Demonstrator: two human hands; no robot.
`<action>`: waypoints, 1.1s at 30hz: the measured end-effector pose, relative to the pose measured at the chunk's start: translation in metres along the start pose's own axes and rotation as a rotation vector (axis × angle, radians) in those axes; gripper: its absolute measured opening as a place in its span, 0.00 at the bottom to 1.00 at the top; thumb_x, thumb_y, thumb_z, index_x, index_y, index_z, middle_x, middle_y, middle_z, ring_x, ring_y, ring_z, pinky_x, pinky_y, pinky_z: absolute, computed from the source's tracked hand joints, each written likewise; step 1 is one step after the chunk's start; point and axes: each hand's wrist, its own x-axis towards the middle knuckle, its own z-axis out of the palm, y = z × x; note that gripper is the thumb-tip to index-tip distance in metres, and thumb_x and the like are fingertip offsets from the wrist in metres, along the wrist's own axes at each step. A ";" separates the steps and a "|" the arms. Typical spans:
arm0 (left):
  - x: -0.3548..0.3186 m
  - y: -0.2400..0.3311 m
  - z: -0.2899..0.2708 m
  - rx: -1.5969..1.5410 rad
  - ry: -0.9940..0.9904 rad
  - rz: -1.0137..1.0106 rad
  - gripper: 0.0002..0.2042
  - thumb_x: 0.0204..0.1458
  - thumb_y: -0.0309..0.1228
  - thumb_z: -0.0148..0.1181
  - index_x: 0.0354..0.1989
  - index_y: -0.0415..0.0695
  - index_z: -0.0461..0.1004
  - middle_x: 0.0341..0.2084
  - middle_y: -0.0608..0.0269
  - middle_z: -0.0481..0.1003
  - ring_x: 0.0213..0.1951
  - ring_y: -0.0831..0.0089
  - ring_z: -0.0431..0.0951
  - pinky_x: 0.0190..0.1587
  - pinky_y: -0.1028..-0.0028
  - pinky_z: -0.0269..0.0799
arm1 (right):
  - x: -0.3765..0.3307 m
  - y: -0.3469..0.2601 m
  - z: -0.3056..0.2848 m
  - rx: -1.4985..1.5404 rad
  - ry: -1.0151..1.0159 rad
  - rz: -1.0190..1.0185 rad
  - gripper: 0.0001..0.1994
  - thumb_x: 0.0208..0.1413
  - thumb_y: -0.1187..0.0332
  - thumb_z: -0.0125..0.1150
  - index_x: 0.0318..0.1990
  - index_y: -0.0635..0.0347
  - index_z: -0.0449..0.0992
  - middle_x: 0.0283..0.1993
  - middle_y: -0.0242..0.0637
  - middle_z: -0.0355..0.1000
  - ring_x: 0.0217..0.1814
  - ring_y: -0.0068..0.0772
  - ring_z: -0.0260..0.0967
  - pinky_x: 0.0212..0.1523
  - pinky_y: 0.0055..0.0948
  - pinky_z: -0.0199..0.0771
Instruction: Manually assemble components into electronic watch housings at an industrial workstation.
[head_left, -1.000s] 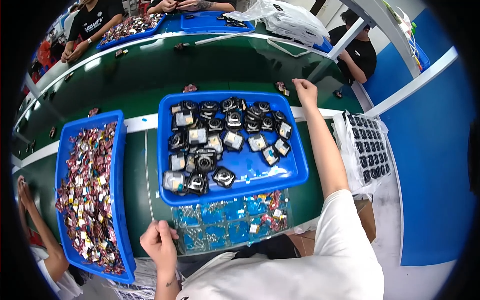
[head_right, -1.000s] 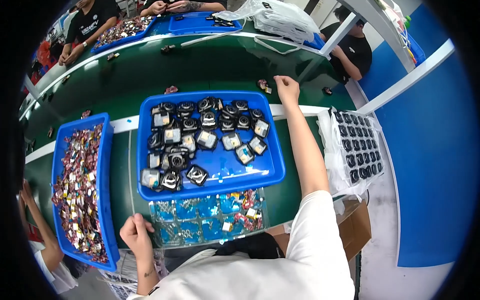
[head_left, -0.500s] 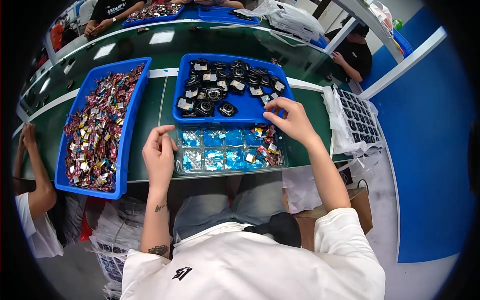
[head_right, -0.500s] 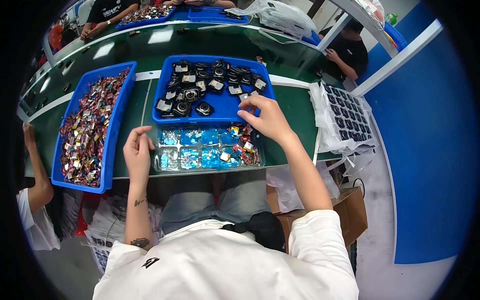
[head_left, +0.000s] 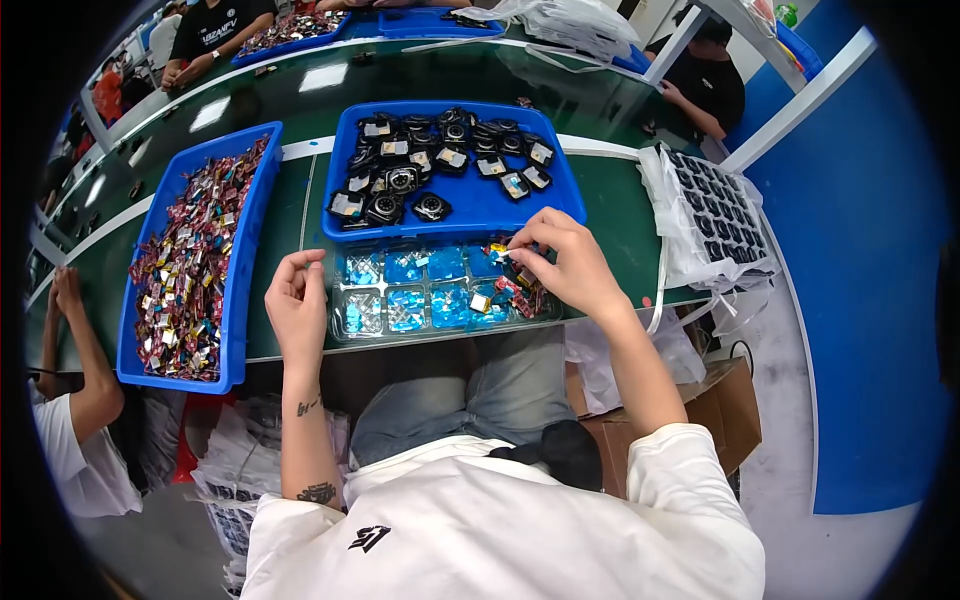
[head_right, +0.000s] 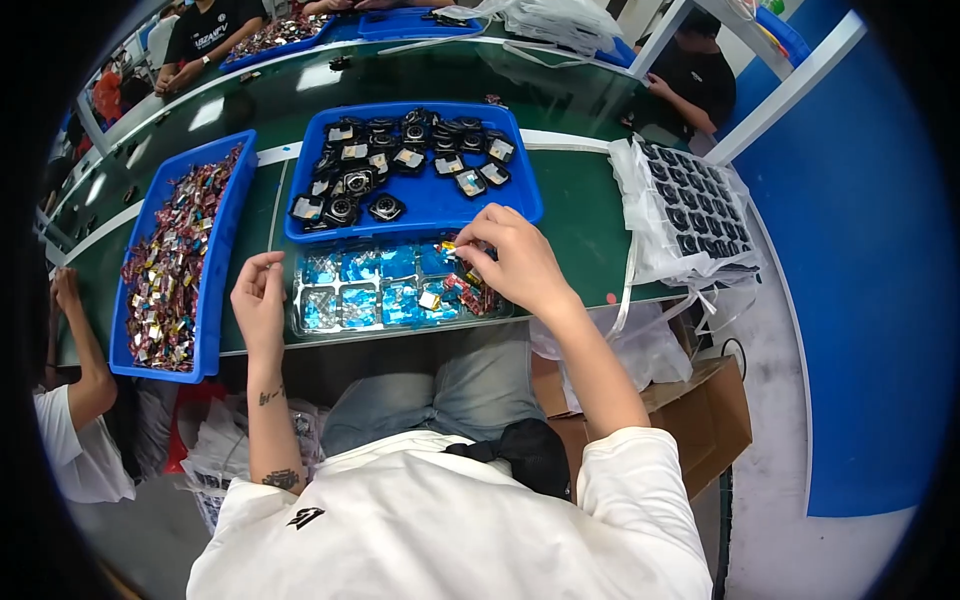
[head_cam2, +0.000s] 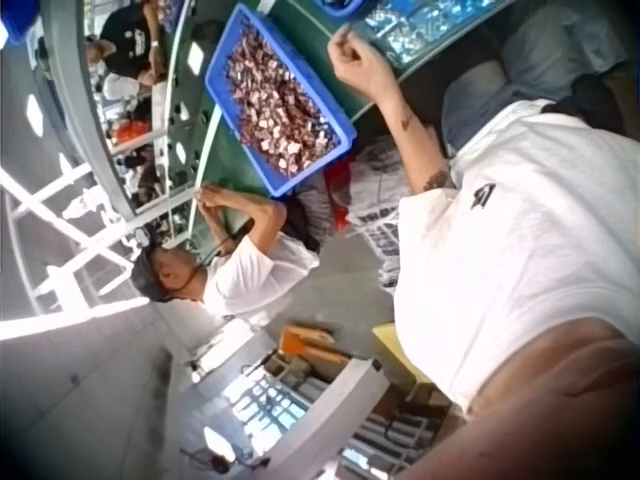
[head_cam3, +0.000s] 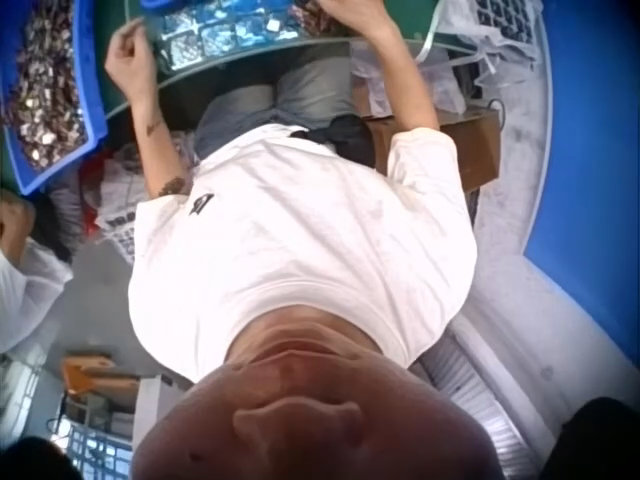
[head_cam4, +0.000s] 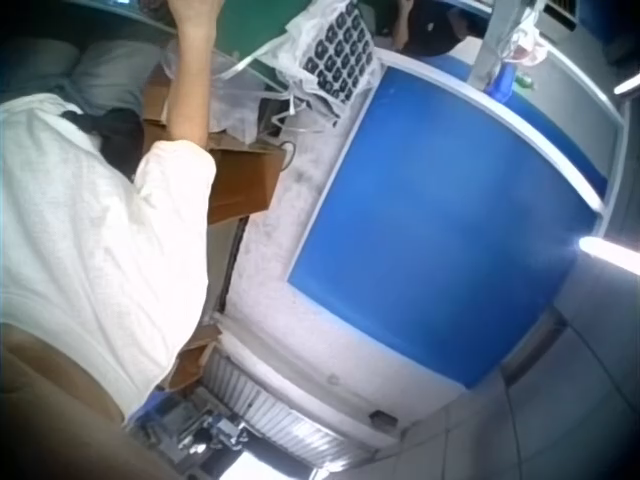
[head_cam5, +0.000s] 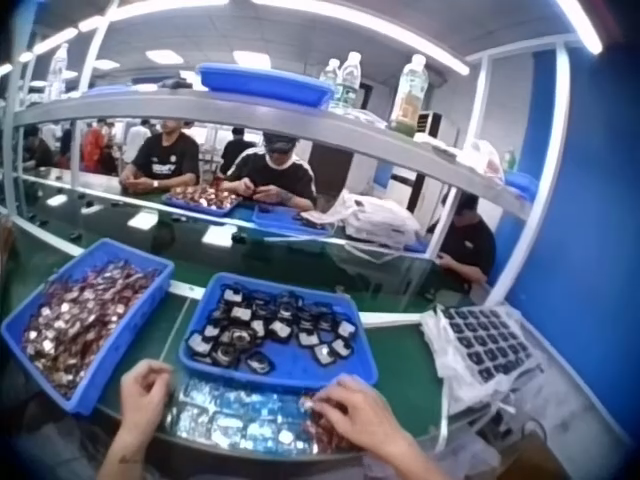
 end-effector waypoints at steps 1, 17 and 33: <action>0.001 0.001 0.001 0.002 -0.003 0.003 0.05 0.57 0.22 0.52 0.37 0.38 0.74 0.14 0.79 0.61 0.18 0.91 0.55 0.21 0.83 0.46 | 0.004 0.001 -0.001 0.129 0.014 0.015 0.04 0.46 0.71 0.65 0.30 0.56 0.79 0.30 0.35 0.69 0.35 0.35 0.68 0.38 0.30 0.70; 0.010 0.068 0.027 0.108 -0.301 0.310 0.14 0.37 0.22 0.69 0.36 0.40 0.78 0.36 0.62 0.78 0.34 0.74 0.72 0.33 0.78 0.65 | 0.061 -0.058 0.042 1.144 0.007 0.485 0.07 0.55 0.73 0.62 0.37 0.66 0.73 0.31 0.38 0.77 0.32 0.23 0.74 0.34 0.18 0.73; 0.012 0.054 0.026 -0.399 -0.225 -0.220 0.04 0.46 0.19 0.66 0.30 0.34 0.77 0.28 0.60 0.78 0.28 0.81 0.74 0.31 0.82 0.68 | 0.067 -0.062 0.049 0.645 -0.003 0.086 0.18 0.42 0.72 0.70 0.44 0.61 0.75 0.50 0.40 0.72 0.48 0.30 0.71 0.38 0.25 0.70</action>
